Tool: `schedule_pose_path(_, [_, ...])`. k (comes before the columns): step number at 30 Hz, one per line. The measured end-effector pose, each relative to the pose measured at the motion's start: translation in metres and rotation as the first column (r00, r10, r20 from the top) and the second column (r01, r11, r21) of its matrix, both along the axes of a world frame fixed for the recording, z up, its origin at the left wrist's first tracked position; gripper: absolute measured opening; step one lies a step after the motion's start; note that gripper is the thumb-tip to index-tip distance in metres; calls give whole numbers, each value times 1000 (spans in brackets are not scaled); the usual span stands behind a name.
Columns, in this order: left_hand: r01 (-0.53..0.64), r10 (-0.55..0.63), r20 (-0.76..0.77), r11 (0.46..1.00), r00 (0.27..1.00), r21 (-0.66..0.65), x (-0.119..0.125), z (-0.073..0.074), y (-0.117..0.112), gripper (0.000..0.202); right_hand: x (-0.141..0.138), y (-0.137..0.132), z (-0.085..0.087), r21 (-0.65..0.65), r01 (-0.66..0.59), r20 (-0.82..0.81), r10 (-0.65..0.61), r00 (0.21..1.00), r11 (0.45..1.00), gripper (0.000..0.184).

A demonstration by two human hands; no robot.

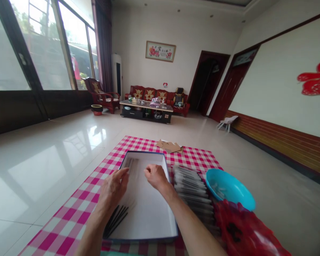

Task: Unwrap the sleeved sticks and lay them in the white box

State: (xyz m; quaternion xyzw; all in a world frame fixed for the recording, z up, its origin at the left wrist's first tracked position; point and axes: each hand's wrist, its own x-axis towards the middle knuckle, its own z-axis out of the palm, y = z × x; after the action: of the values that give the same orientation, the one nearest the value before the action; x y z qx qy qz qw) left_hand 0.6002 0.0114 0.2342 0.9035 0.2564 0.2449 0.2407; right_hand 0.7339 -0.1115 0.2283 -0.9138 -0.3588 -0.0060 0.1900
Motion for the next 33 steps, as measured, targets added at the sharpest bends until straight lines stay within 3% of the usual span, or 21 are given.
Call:
schedule_pose_path(3, [77, -77, -21, 997, 997, -10, 3, 2, -14, 31, -4, -67, 14, 71, 9, 65, -14, 998, 997, 18])
schedule_pose_path(6, [183, -183, -15, 983, 983, 18, 7, 2, -31, 31, -6, -132, 15, 96, 63, 105, -73, 992, 993, 18])
schedule_pose_path(10, [278, -276, -53, 960, 960, 35, 10, 2, -54, 30, -10, -173, -2, 88, 94, 127, -105, 986, 992, 20])
schedule_pose_path(14, [333, -331, -72, 943, 941, 20, 11, 1, -71, 29, -15, -173, -15, 26, 117, 178, -120, 977, 993, 21])
schedule_pose_path(19, [382, -382, -56, 924, 922, -15, 11, -1, -84, 28, -15, -173, -16, 12, 120, 198, -120, 973, 993, 15])
schedule_pose_path(23, [420, -420, 10, 906, 908, -51, 11, -1, -90, 28, -19, -173, -7, 147, 91, 201, -120, 972, 985, 12])
schedule_pose_path(27, [478, -453, 183, 870, 873, -125, 11, 2, -96, 27, -34, -165, 11, 394, 64, 115, -118, 986, 917, 12])
schedule_pose_path(30, [542, -453, 325, 793, 830, -278, 10, 3, -102, 28, -51, -154, 19, 529, 89, -78, -56, 995, 844, 14])
schedule_pose_path(33, [600, -415, 438, 623, 797, -502, 11, 4, -108, 37, -66, -144, 18, 571, 116, -291, 69, 954, 812, 20])
